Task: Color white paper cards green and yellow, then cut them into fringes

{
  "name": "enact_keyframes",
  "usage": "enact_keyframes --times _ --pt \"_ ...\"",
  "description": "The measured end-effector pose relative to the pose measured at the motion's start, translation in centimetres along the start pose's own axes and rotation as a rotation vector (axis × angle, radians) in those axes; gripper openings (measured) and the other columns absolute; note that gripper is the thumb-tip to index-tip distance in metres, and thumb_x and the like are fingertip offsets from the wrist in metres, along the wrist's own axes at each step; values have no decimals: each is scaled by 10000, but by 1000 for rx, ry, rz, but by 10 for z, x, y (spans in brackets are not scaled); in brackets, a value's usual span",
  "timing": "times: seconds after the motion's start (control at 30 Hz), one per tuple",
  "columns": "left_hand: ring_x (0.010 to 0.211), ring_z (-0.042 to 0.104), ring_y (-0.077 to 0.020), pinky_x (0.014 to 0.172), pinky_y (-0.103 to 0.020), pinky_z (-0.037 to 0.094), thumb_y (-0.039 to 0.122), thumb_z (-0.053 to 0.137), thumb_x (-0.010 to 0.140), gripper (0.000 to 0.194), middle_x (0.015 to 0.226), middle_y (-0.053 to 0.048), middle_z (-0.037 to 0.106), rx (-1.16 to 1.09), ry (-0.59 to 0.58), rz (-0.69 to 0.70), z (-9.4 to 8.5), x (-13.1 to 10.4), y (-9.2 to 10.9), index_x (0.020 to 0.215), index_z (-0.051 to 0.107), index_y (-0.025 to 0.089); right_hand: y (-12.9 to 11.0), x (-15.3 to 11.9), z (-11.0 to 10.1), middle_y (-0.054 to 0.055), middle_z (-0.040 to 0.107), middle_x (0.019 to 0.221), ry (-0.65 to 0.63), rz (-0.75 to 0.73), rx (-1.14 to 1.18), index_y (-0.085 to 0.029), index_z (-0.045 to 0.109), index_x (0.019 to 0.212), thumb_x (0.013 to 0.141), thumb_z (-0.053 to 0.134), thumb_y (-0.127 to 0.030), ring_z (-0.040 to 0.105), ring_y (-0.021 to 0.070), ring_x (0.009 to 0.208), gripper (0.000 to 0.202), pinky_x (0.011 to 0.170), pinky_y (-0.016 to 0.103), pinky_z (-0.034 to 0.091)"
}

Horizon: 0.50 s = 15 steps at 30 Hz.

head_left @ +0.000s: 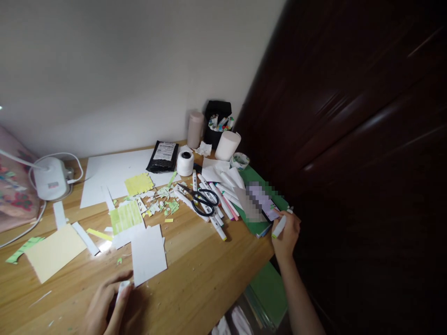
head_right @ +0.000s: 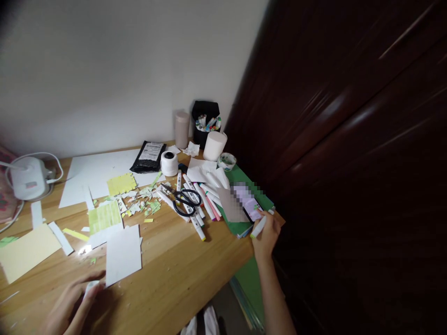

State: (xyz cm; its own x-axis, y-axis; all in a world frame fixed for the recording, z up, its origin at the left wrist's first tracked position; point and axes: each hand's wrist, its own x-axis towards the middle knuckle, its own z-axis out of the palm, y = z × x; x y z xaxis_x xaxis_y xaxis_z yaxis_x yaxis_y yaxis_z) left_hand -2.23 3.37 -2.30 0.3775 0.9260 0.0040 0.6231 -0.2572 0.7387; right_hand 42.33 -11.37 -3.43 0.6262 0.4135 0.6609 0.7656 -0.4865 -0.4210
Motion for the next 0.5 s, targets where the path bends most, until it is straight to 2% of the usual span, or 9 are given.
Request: enact_keyframes --times 0.13,0.23,0.3,0.4,0.43,0.47,0.5 --pt "1012 583 -246 882 -408 471 608 383 836 429 1072 -46 616 5 2 -10 0 0 2 900 604 246 -3 1 -3 130 636 957 67 32 4 -148 575 962 785 470 -192 542 297 957 210 840 436 395" --pt "1001 587 -240 856 -392 487 600 376 843 433 1076 -57 615 24 14 -7 -1 -2 5 868 611 236 -19 1 -5 149 628 928 148 58 45 -137 576 941 818 444 -200 551 292 924 192 853 456 380" --pt "1012 583 -237 850 -387 494 566 376 858 414 1091 -65 607 56 30 24 -1 -4 8 864 614 227 -41 -1 -5 148 631 894 165 58 117 -148 560 915 844 430 -230 562 279 888 170 828 447 399" --pt "1070 561 -247 897 -413 474 487 370 889 367 1158 -80 586 151 64 139 2 -8 13 950 611 217 -94 -10 -3 72 642 755 117 24 291 -183 483 950 881 407 -288 598 237 788 146 808 418 433" --pt "1107 544 -252 919 -425 462 450 368 900 349 1210 -88 567 193 69 191 4 -9 15 1018 596 213 -115 -12 -2 35 634 687 51 1 385 -196 472 958 894 391 -297 607 220 734 144 793 403 446" --pt "1157 515 -257 944 -436 448 410 372 909 345 1276 -99 530 240 65 243 7 -10 16 1118 556 208 -136 -15 -2 21 633 663 -142 -4 625 -205 474 976 910 372 -292 609 217 724 149 807 407 436" --pt "1200 484 -264 955 -439 444 374 379 913 357 1337 -116 482 280 58 305 10 -12 18 1196 506 197 -157 -17 -1 20 643 673 -398 -31 851 -213 477 1017 920 357 -311 613 221 733 183 824 415 424"
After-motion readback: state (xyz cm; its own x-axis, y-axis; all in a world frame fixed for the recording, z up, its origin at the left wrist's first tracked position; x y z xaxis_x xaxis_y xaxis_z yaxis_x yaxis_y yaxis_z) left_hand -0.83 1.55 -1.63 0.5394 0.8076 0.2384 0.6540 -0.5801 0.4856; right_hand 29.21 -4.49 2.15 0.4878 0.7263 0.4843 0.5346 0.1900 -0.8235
